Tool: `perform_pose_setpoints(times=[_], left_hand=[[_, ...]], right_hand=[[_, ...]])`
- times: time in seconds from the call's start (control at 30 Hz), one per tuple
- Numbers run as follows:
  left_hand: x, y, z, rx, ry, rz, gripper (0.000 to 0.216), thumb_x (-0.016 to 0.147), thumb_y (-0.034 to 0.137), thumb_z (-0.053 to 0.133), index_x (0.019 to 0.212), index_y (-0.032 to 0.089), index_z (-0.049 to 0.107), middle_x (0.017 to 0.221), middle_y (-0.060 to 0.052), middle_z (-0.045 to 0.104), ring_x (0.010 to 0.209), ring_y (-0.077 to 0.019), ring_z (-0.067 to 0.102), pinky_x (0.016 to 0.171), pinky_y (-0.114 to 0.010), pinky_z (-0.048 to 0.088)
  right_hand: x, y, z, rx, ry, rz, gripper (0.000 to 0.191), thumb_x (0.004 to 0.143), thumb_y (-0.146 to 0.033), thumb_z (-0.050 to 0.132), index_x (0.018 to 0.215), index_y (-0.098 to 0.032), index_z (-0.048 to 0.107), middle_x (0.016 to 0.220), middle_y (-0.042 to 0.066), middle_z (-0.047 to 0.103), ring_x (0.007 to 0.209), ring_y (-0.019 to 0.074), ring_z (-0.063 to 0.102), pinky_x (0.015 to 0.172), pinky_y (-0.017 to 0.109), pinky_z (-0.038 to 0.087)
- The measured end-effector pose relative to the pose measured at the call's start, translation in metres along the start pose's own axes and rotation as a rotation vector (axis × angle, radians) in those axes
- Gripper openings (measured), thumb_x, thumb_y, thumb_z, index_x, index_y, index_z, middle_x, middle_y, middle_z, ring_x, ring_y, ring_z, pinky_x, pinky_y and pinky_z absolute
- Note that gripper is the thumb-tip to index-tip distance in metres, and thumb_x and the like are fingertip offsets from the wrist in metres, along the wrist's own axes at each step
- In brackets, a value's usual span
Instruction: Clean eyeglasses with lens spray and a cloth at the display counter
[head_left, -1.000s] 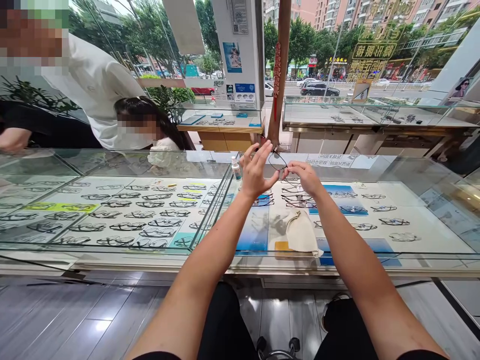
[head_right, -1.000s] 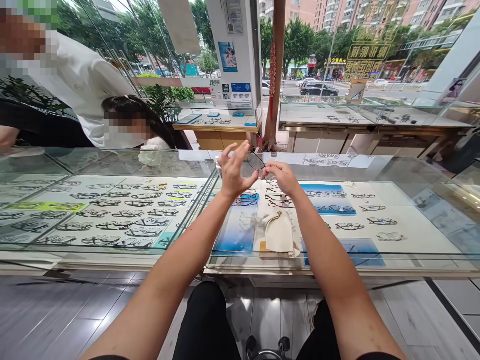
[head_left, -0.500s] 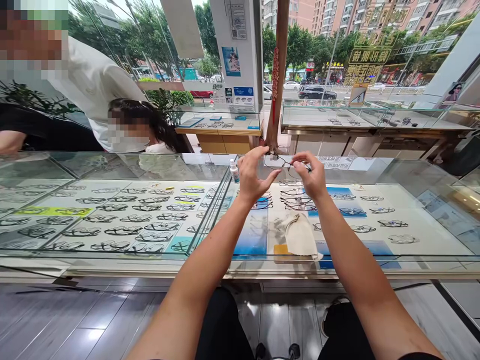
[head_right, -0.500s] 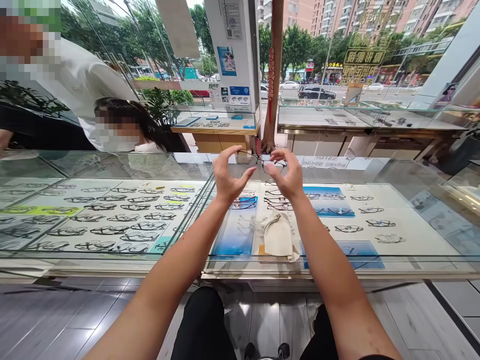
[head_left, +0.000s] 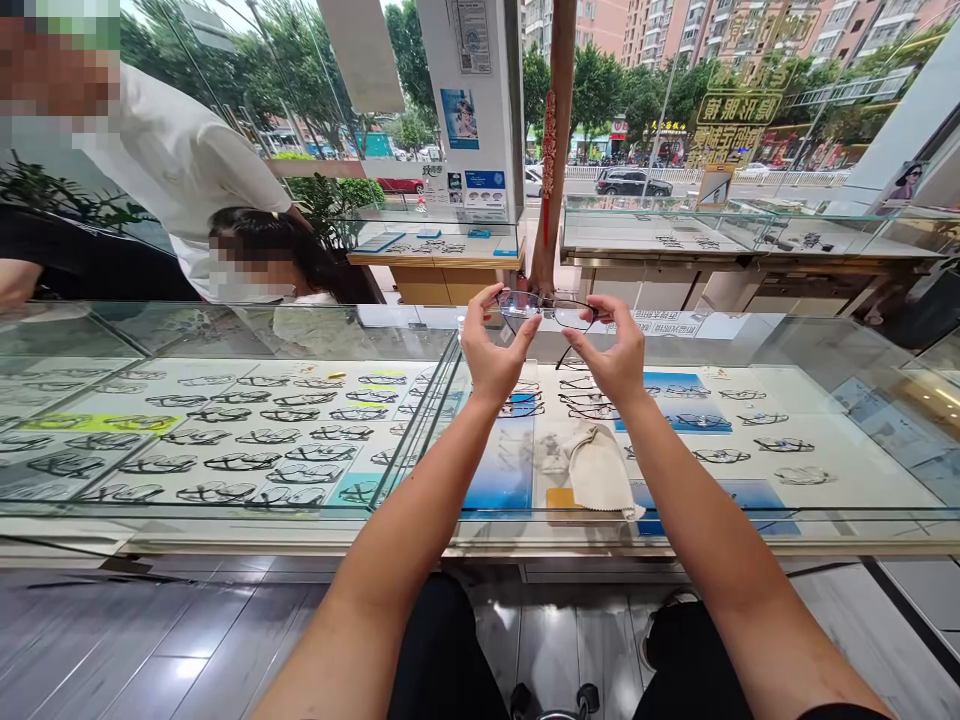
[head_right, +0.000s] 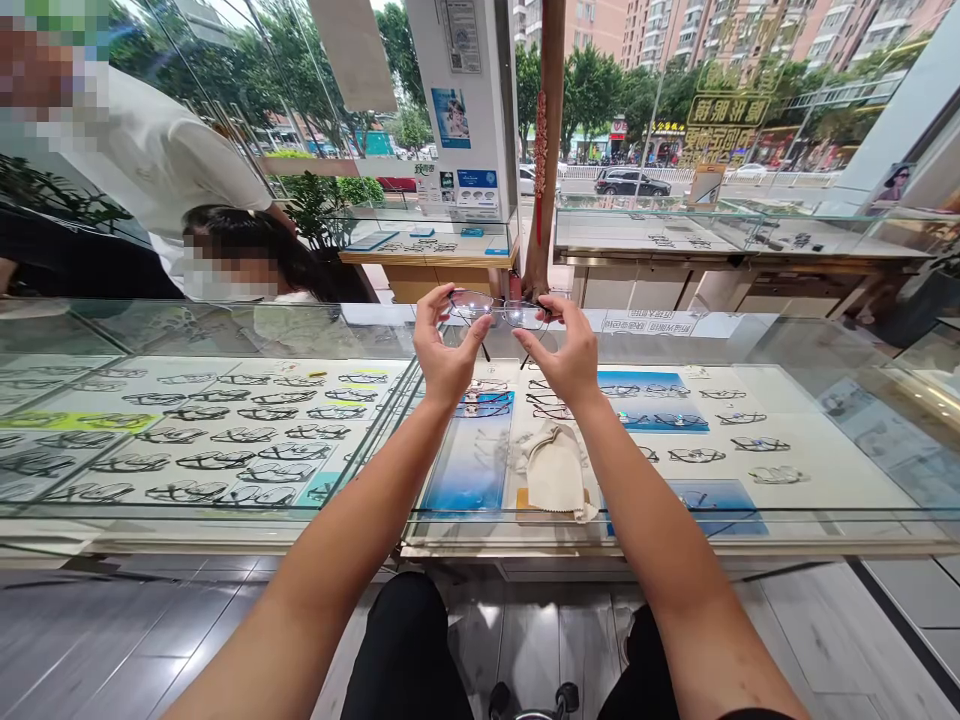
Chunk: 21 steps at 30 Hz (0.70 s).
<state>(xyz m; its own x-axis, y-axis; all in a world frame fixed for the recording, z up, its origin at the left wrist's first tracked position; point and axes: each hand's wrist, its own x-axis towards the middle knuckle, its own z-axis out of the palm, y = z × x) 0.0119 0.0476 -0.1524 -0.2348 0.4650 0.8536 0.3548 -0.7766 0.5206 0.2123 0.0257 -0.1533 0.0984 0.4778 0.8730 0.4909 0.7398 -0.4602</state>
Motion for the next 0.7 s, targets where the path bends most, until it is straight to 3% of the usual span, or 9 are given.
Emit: perform_pose_setpoints(times=[0.3, 0.53, 0.7], left_hand=[[-0.001, 0.004, 0.001, -0.064, -0.019, 0.0, 0.065, 0.089, 0.063, 0.089, 0.14, 0.031, 0.063, 0.146, -0.01, 0.074, 0.129, -0.0313, 0.074, 0.109, -0.05, 0.055], [0.0, -0.007, 0.002, -0.101, -0.074, -0.049, 0.065, 0.088, 0.064, 0.09, 0.139, 0.034, 0.064, 0.134, -0.008, 0.074, 0.122, -0.0282, 0.073, 0.108, -0.048, 0.054], [0.001, -0.009, 0.0, -0.046, -0.113, -0.059, 0.064, 0.087, 0.067, 0.089, 0.136, 0.033, 0.064, 0.134, -0.008, 0.072, 0.121, -0.0278, 0.071, 0.102, -0.046, 0.054]], right_hand=[[0.003, 0.0, -0.001, 0.031, 0.015, -0.014, 0.049, 0.097, -0.058, 0.083, 0.136, -0.032, 0.069, 0.125, 0.009, 0.076, 0.115, 0.0304, 0.073, 0.1, 0.053, 0.062], [0.003, 0.007, 0.0, 0.147, -0.004, 0.088, 0.048, 0.096, -0.059, 0.082, 0.133, -0.033, 0.066, 0.132, 0.008, 0.068, 0.12, 0.0277, 0.071, 0.111, 0.052, 0.06], [0.005, 0.016, -0.001, 0.208, -0.093, 0.16, 0.05, 0.096, -0.059, 0.08, 0.135, -0.034, 0.061, 0.131, 0.008, 0.067, 0.112, 0.0245, 0.072, 0.111, 0.05, 0.062]])
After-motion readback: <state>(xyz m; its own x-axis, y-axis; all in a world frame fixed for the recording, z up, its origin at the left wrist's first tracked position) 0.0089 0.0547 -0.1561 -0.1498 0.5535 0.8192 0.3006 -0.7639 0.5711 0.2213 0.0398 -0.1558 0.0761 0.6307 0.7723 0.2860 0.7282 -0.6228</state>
